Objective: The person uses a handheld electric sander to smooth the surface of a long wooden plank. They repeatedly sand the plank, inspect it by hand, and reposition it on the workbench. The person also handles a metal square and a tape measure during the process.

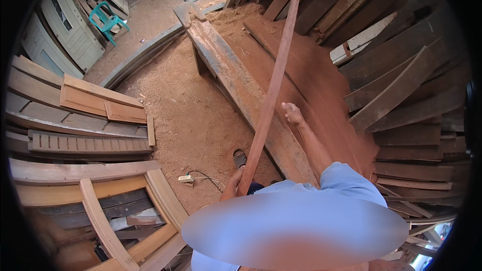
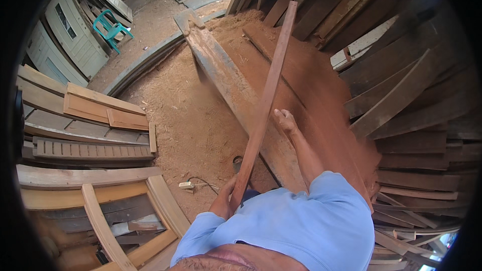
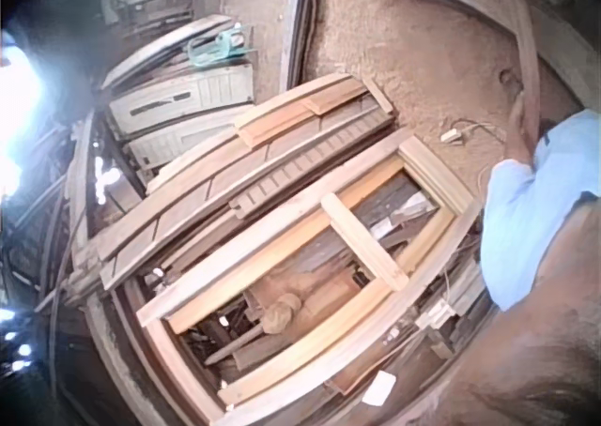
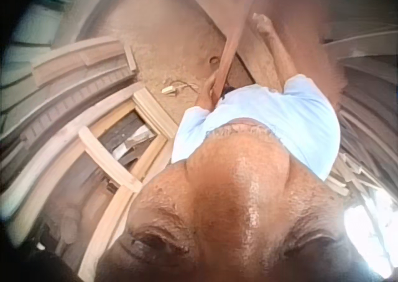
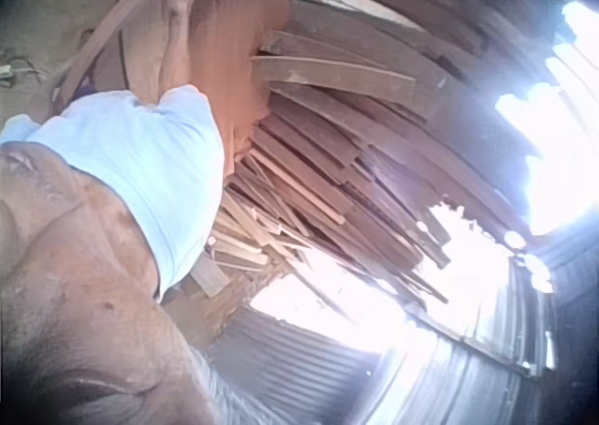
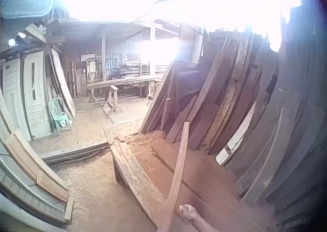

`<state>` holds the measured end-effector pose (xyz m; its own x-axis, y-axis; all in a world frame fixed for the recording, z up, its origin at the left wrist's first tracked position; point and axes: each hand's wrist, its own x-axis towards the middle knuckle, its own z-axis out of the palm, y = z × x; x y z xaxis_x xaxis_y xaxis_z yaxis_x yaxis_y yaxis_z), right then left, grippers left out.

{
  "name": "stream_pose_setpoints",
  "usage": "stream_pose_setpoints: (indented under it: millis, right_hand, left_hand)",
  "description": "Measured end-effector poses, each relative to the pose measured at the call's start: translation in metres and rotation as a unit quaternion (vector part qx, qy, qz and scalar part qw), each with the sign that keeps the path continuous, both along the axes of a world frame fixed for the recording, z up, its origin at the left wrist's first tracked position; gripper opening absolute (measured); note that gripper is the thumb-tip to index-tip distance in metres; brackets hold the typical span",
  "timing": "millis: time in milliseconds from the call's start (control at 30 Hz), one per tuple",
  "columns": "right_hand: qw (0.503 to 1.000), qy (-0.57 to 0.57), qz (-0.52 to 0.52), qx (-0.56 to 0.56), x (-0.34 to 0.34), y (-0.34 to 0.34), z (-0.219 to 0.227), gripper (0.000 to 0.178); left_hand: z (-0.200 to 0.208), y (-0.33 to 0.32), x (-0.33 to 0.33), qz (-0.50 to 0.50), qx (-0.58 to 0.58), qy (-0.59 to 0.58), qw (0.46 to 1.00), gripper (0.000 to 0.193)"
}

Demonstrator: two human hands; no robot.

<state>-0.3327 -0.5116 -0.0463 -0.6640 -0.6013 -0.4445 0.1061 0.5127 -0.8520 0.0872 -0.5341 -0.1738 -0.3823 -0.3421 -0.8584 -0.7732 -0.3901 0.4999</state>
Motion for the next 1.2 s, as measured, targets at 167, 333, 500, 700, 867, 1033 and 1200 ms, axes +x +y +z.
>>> stream_pose_setpoints:
  millis: [167, 333, 500, 700, 867, 1033, 1200]
  right_hand:
    - [0.993, -0.056, -0.102, -0.024, -0.025, -0.067, -0.004, 0.102]
    - [0.97, -0.141, -0.131, -0.15, -0.046, -0.07, -0.004, 0.097]
    - [0.949, -0.099, -0.202, -0.22, -0.044, -0.06, 0.017, 0.094]
    - [0.913, -0.112, -0.282, -0.272, -0.042, -0.029, -0.005, 0.09]
    - [0.909, -0.107, -0.299, -0.269, -0.033, -0.022, 0.016, 0.089]
    - [0.912, -0.074, -0.317, -0.25, 0.016, 0.023, 0.049, 0.101]
    - [0.911, -0.07, -0.315, -0.258, 0.055, 0.07, 0.082, 0.105]
  left_hand:
    - [-0.012, -0.027, -0.008, -0.04, 0.038, -0.011, 0.998, 0.072]
    - [-0.011, -0.062, -0.021, -0.093, 0.054, -0.02, 0.994, 0.073]
    - [-0.007, -0.087, -0.031, -0.139, 0.058, -0.031, 0.988, 0.074]
    - [0.004, -0.106, -0.041, -0.193, 0.037, -0.027, 0.98, 0.074]
    - [0.021, -0.114, -0.029, -0.229, 0.006, -0.021, 0.973, 0.075]
    - [0.054, -0.122, -0.014, -0.288, -0.021, -0.028, 0.957, 0.076]
    - [0.07, -0.113, -0.001, -0.338, -0.028, -0.035, 0.94, 0.077]
